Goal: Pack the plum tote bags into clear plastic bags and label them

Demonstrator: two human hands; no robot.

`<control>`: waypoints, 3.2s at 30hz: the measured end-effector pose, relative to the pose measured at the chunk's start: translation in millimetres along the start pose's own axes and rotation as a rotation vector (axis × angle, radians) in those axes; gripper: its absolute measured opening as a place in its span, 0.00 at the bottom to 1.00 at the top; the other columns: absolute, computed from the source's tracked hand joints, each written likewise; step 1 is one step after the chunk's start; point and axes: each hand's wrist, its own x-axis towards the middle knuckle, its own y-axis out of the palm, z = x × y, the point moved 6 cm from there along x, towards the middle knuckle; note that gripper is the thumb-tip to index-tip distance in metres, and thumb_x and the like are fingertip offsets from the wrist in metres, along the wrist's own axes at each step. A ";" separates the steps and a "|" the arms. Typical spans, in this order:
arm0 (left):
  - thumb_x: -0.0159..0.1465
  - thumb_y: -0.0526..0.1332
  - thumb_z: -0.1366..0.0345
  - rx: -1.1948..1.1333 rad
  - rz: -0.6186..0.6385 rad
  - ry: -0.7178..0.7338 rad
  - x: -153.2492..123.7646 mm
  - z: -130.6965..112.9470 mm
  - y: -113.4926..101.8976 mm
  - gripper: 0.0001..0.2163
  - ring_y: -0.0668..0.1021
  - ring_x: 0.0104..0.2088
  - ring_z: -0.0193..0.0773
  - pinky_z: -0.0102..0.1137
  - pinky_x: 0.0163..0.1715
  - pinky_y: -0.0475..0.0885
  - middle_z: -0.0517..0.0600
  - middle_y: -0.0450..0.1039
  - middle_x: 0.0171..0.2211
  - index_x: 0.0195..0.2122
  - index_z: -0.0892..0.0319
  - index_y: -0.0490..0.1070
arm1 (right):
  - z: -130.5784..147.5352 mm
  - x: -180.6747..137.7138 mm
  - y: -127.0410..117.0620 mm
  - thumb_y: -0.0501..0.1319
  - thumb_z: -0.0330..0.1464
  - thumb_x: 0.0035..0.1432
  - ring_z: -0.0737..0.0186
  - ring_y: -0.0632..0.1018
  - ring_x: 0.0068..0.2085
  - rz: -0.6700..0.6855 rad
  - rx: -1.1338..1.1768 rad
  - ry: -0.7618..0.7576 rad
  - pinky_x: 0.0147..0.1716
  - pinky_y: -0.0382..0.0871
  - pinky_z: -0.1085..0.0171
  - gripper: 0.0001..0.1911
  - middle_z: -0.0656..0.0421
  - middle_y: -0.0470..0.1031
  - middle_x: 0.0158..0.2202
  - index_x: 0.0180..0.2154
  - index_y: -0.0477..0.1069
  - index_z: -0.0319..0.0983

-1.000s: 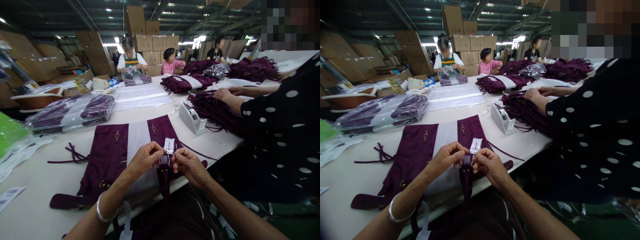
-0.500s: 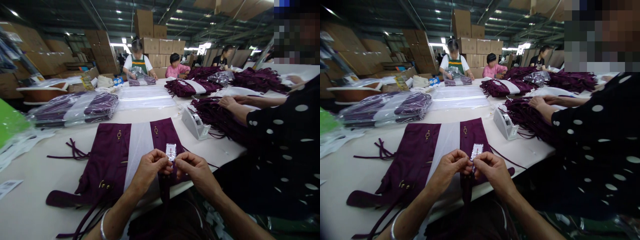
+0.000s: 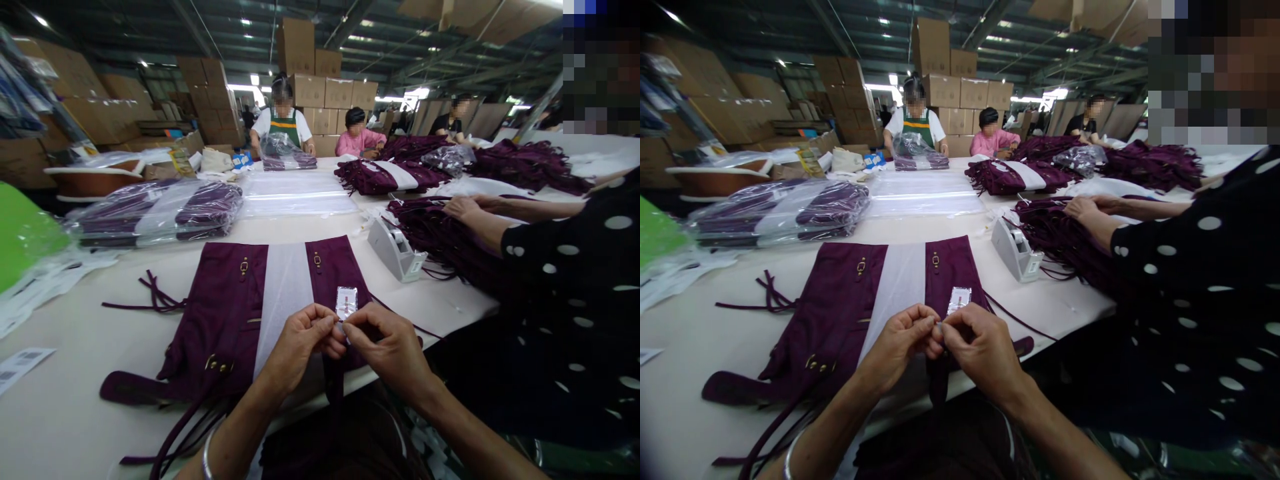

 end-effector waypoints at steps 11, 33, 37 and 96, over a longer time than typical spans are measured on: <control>0.58 0.70 0.53 -0.010 0.006 -0.018 -3.0 5.1 2.1 0.18 0.78 0.21 0.32 0.24 0.22 0.73 0.49 0.76 0.24 0.32 0.63 0.69 | 7.4 2.0 10.0 0.62 0.30 0.62 0.67 0.74 0.28 -0.026 -0.181 -0.175 0.28 0.66 0.67 0.08 0.60 0.73 0.27 0.28 0.73 0.40; 0.63 0.60 0.59 0.544 -0.024 0.188 4.9 -37.1 -1.8 0.16 0.81 0.33 0.38 0.28 0.24 0.77 0.55 0.77 0.47 0.51 0.59 0.71 | -20.7 19.9 -20.8 0.63 0.35 0.62 0.64 0.76 0.28 0.005 -0.092 0.048 0.29 0.69 0.66 0.07 0.60 0.76 0.29 0.41 0.76 0.39; 0.65 0.58 0.56 0.826 -0.280 0.371 -8.4 -76.8 -45.3 0.20 0.81 0.37 0.39 0.32 0.32 0.79 0.55 0.73 0.55 0.55 0.58 0.70 | -30.8 28.9 -44.4 0.62 0.35 0.62 0.64 0.75 0.28 -0.122 -0.186 0.065 0.31 0.70 0.64 0.13 0.58 0.78 0.35 0.47 0.74 0.39; 0.70 0.52 0.53 1.655 -0.327 0.259 -75.8 -120.2 -186.9 0.23 0.66 0.65 0.44 0.44 0.66 0.59 0.56 0.66 0.64 0.60 0.59 0.69 | -10.3 9.1 39.4 0.63 0.45 0.62 0.47 0.72 0.60 0.466 -0.258 -0.357 0.60 0.67 0.48 0.21 0.56 0.72 0.60 0.55 0.74 0.50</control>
